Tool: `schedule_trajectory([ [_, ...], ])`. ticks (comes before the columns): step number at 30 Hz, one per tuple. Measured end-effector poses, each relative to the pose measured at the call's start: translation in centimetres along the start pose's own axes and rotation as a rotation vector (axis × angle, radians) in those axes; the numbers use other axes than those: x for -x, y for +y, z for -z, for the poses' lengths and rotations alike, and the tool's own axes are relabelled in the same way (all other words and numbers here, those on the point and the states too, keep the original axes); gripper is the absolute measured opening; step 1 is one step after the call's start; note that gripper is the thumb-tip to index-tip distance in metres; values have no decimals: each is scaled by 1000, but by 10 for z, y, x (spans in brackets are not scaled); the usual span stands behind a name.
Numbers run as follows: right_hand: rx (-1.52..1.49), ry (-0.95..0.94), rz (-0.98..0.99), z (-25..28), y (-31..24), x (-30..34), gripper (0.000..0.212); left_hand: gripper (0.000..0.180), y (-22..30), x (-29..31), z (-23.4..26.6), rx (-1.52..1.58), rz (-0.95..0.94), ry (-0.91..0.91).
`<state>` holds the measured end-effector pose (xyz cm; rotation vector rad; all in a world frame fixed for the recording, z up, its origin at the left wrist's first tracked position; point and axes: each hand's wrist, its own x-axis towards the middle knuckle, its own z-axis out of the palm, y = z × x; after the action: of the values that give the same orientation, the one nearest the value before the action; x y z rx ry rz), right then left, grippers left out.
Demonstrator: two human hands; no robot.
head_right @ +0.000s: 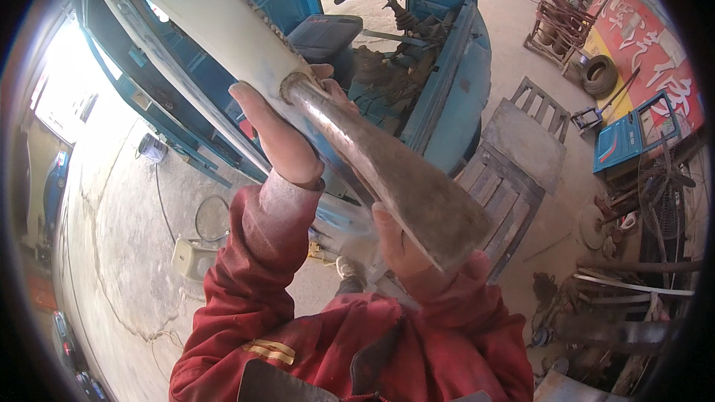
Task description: The person smooths a white filler patch on a vehicle door frame using a sanding block, then uses a hammer to tap and shape the filler along the frame edge. The person repeatedly checks the surface by hand and continues sanding. A second person briefly assists by sanding a nearby section of the frame.
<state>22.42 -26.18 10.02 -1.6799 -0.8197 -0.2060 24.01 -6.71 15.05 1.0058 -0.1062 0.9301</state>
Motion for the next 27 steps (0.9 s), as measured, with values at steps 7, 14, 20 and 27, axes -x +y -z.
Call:
schedule_trajectory([
  [7, 21, 69, 70, 14, -11, 12, 72, 88, 12, 2, -15, -95, -29, 31],
  [14, 276, 53, 156, 12, -5, 7, 52, 88, 19, 6, -25, -95, -51, 69],
  [20, 33, 176, 246, 21, -8, 17, 68, 85, 19, 5, -24, -78, -33, 12],
  [27, 691, 201, 400, 13, 14, 11, 63, 85, 18, 4, -23, -111, -48, 42],
])
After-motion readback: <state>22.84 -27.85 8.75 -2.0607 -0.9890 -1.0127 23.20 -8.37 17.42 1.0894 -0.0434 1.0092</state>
